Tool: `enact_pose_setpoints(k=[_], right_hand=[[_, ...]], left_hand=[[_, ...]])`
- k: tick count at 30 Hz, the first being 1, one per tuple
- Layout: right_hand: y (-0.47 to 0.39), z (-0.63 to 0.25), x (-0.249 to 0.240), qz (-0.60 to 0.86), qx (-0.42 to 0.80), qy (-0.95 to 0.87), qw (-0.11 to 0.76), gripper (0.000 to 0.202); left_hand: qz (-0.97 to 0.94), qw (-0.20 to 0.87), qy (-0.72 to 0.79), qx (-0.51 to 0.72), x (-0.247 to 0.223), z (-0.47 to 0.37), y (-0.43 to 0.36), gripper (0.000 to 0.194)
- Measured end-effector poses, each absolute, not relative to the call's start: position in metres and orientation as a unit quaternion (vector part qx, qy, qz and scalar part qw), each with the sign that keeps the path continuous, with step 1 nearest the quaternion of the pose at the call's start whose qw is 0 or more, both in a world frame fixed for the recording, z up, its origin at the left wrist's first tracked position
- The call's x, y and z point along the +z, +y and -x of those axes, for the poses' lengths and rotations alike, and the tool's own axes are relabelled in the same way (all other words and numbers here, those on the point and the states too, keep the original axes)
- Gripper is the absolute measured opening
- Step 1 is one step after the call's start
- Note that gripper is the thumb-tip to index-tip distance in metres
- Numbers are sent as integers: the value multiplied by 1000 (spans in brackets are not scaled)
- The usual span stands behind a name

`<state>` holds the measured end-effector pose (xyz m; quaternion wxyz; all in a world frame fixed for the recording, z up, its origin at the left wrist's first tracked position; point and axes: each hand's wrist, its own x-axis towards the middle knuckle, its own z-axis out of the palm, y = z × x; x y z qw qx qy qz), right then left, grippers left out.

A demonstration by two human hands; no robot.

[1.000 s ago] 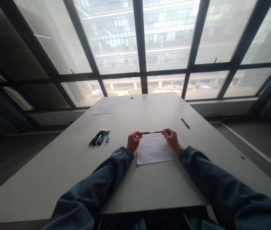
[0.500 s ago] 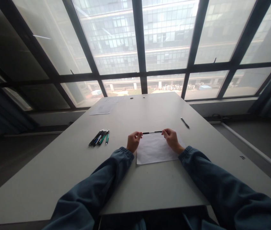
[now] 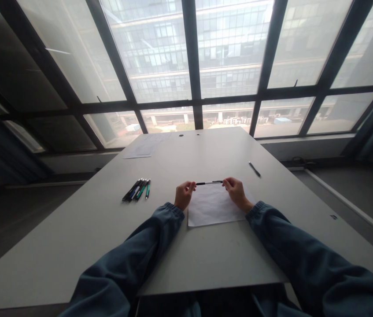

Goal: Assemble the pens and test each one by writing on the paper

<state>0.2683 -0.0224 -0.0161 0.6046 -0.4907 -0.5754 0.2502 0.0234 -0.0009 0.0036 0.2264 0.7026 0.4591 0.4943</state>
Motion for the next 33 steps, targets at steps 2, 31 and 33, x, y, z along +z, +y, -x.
enact_pose_setpoints(k=[2, 31, 33], right_hand=[[-23, -268, -16, 492, 248, -576, 604, 36], [-24, -268, -15, 484, 248, -582, 604, 37], [-24, -268, -14, 483, 250, -580, 606, 38]], left_hand=[[-703, 229, 458, 494, 3, -23, 0, 39], [-706, 242, 452, 489, 2, -22, 0, 45], [-705, 242, 453, 489, 1, -22, 1, 46]])
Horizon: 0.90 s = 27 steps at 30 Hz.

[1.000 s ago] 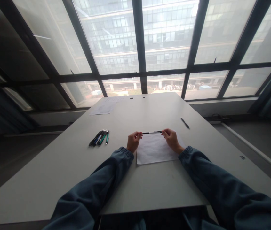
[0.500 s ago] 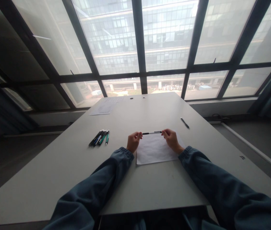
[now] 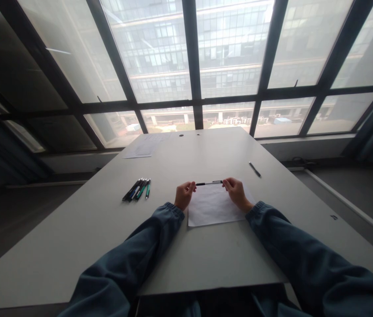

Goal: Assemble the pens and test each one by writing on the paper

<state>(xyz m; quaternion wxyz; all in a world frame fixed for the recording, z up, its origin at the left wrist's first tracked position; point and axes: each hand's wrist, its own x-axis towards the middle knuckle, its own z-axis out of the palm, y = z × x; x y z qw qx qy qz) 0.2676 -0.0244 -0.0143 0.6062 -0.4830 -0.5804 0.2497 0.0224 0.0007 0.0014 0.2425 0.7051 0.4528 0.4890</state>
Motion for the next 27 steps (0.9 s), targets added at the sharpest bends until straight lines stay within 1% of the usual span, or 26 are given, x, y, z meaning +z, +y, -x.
enact_pose_setpoints(k=[10, 27], right_hand=[[-26, -267, -11, 489, 246, -582, 601, 43], [-27, -267, -11, 487, 242, -587, 599, 45]], left_hand=[[-703, 249, 447, 493, 3, -23, -1, 50], [-718, 243, 435, 486, 7, -22, -6, 54]])
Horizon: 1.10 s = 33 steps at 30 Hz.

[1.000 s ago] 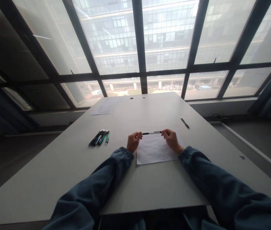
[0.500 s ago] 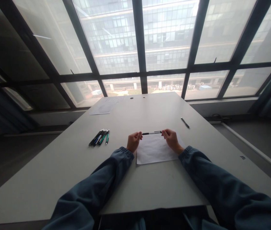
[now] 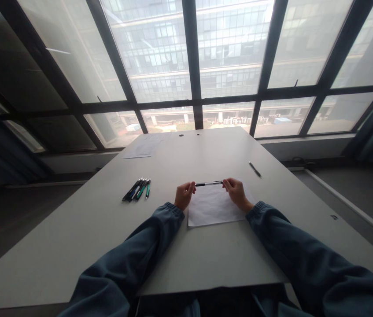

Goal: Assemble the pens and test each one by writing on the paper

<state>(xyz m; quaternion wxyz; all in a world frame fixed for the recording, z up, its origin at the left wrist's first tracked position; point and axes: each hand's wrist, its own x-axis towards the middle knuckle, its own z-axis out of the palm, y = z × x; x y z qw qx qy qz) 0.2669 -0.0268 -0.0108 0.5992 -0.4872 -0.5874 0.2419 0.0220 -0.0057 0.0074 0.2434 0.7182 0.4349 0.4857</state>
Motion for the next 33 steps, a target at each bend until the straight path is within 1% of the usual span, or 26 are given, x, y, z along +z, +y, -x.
enact_pose_setpoints(k=[33], right_hand=[[-27, -266, -12, 485, 241, -591, 598, 49]], left_hand=[[-716, 250, 433, 487, 7, -23, -6, 54]])
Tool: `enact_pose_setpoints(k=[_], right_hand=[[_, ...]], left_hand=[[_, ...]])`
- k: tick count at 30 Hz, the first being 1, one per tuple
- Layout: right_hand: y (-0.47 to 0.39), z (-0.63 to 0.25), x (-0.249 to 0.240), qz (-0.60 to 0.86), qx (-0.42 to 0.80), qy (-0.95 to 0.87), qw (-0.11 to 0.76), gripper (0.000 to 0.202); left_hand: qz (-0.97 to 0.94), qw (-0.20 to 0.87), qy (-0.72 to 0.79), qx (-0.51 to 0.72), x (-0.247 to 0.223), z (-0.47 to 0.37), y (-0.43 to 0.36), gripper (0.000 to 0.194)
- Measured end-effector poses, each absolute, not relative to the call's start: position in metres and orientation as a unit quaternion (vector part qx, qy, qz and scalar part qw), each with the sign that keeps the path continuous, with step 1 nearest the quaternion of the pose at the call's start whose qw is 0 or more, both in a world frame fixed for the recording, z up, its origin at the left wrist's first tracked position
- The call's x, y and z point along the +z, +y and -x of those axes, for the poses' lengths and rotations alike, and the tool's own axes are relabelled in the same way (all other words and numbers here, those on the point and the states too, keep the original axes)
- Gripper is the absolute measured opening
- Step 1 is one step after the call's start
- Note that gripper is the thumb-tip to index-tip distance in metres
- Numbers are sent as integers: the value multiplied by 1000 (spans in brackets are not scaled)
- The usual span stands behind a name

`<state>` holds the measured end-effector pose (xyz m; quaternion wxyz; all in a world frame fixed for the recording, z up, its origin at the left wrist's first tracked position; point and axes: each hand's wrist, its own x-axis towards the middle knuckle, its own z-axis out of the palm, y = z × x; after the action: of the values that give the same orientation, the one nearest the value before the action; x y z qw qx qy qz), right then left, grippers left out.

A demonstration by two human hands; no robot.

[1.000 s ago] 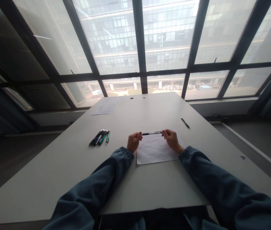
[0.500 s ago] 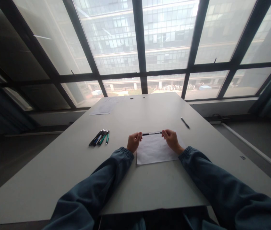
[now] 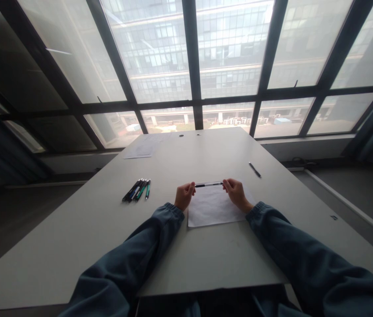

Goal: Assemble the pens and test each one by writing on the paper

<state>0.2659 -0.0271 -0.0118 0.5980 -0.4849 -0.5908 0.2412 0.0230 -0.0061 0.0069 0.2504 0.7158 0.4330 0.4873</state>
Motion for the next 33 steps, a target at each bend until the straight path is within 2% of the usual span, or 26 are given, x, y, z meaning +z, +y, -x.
enact_pose_setpoints(k=[33], right_hand=[[-29, -265, -11, 483, 231, -601, 594, 51]], left_hand=[[-708, 270, 442, 481, 5, -22, -5, 61]])
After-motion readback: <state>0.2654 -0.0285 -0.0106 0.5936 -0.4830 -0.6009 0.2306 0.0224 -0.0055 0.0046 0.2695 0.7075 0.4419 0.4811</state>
